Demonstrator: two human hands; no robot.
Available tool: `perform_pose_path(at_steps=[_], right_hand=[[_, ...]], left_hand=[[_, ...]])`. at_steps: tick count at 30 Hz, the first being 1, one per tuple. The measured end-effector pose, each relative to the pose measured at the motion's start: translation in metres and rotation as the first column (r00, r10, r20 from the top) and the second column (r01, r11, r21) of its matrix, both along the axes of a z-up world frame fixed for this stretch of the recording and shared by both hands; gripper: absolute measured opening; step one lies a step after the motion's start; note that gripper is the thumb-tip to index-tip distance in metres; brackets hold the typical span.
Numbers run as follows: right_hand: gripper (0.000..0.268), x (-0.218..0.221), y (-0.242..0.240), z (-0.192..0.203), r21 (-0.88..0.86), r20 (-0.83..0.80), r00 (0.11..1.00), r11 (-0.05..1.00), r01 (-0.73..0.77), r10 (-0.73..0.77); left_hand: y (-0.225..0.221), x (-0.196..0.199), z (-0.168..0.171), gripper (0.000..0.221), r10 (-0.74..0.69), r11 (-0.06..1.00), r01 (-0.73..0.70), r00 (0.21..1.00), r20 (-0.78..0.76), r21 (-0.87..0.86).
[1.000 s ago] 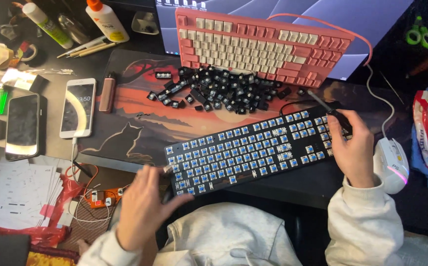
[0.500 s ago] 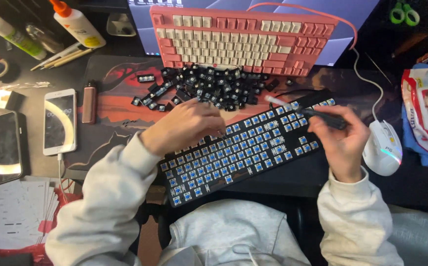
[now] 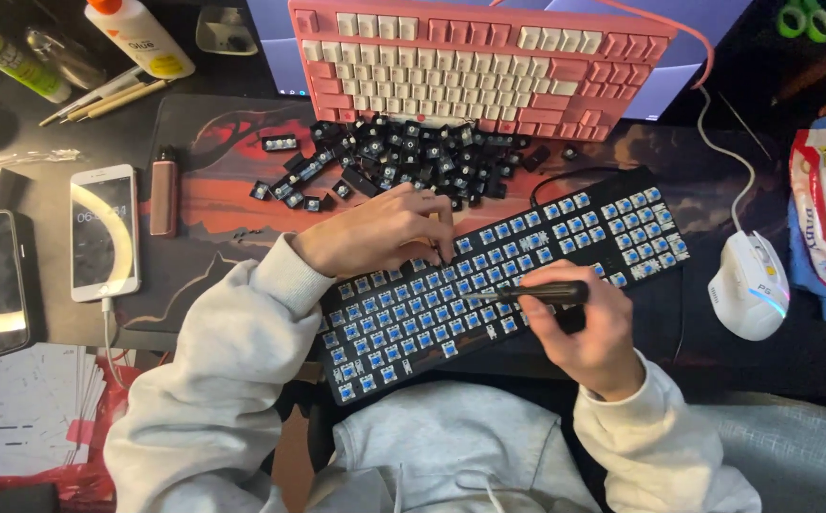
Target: Disassembling a mechanical keyboard by removing individual switches using a puller tool.
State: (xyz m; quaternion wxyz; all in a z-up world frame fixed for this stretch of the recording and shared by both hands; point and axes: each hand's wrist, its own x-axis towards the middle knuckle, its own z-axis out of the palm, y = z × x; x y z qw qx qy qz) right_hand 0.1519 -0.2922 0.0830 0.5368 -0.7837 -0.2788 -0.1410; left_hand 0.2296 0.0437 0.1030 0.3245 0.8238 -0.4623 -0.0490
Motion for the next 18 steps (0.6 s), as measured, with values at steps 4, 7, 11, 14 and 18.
perform_pose_path(at_steps=[4,7,11,14,18], right_hand=[[0.015,0.007,0.009,0.004,-0.107,0.069,0.997,0.994,-0.008,0.015],[0.012,0.012,0.013,0.011,-0.121,0.068,0.995,0.991,-0.057,0.066],[0.012,0.013,0.013,0.010,-0.131,0.092,0.992,0.989,-0.071,0.083],[0.012,0.013,0.013,0.008,-0.144,0.097,0.992,0.987,-0.070,0.084],[0.011,0.013,0.015,0.012,-0.155,0.093,0.991,0.985,-0.081,0.096]], left_hand=[[0.001,0.001,-0.003,0.008,0.007,1.000,-0.007,0.999,0.041,0.001],[0.000,0.003,-0.009,0.005,0.002,1.000,-0.002,0.996,0.093,-0.003],[-0.001,0.001,-0.004,0.005,0.017,1.000,-0.015,0.991,0.134,-0.017],[-0.002,0.003,-0.012,0.005,0.023,1.000,-0.022,0.985,0.170,-0.010],[-0.004,0.002,-0.014,0.007,0.032,0.999,-0.035,0.982,0.187,0.012]])
